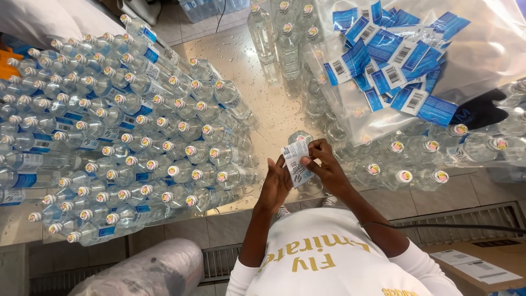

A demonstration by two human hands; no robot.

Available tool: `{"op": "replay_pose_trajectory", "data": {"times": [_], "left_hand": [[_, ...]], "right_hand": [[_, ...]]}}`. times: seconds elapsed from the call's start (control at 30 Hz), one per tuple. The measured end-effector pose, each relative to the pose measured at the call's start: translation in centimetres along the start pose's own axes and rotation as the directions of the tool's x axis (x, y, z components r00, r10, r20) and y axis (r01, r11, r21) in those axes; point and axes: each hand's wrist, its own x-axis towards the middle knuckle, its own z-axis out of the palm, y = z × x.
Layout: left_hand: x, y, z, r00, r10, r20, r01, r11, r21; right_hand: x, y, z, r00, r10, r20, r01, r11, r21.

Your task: Manually applying small blue security or brand labels to the caps of plastic water bottles on a production line table.

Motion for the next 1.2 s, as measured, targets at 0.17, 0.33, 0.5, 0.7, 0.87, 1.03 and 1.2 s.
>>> {"op": "replay_pose_trajectory", "data": {"times": [0.17, 0.33, 0.5, 0.7, 0.87, 1.03, 1.2], "left_hand": [[0.1, -0.4, 0.9, 0.991, 0.067, -0.118, -0.049, 0.987, 0.154], [-0.2, 1.4, 0.7, 0.960, 0.194, -0.200, -0.090, 0.895, 0.437], [-0.6, 2.9, 3.4, 0.979, 0.159, -0.128, -0.090, 0.901, 0.425], [0.6, 1.7, 1.2, 0.964, 0.160, -0.213, -0.125, 0.978, 0.168], [3.0, 2.4, -0.6, 0.923, 0.131, -0.362, -0.168, 0.983, -0.073], [6.9, 2.1, -0.6, 0.928, 0.072, -0.365, -0.151, 0.970, -0.192], [8.8, 0.8, -3.8, 0.931, 0.048, -0.363, -0.151, 0.953, -0.262]], "right_hand": [[-0.3, -1.9, 0.8, 0.996, 0.036, 0.079, -0.044, 0.993, 0.107], [-0.5, -3.0, 0.4, 0.998, 0.048, 0.035, -0.054, 0.983, 0.177], [-0.5, -2.4, 0.1, 0.995, 0.070, 0.065, -0.083, 0.971, 0.224], [-0.8, -3.7, -0.2, 0.992, 0.112, 0.050, -0.122, 0.933, 0.338], [-0.3, 0.6, -0.8, 0.980, 0.200, 0.013, -0.177, 0.834, 0.522], [0.5, 3.3, -0.9, 0.963, 0.271, -0.012, -0.202, 0.747, 0.633], [0.6, 4.4, -1.2, 0.943, 0.330, -0.048, -0.178, 0.622, 0.763]]}}
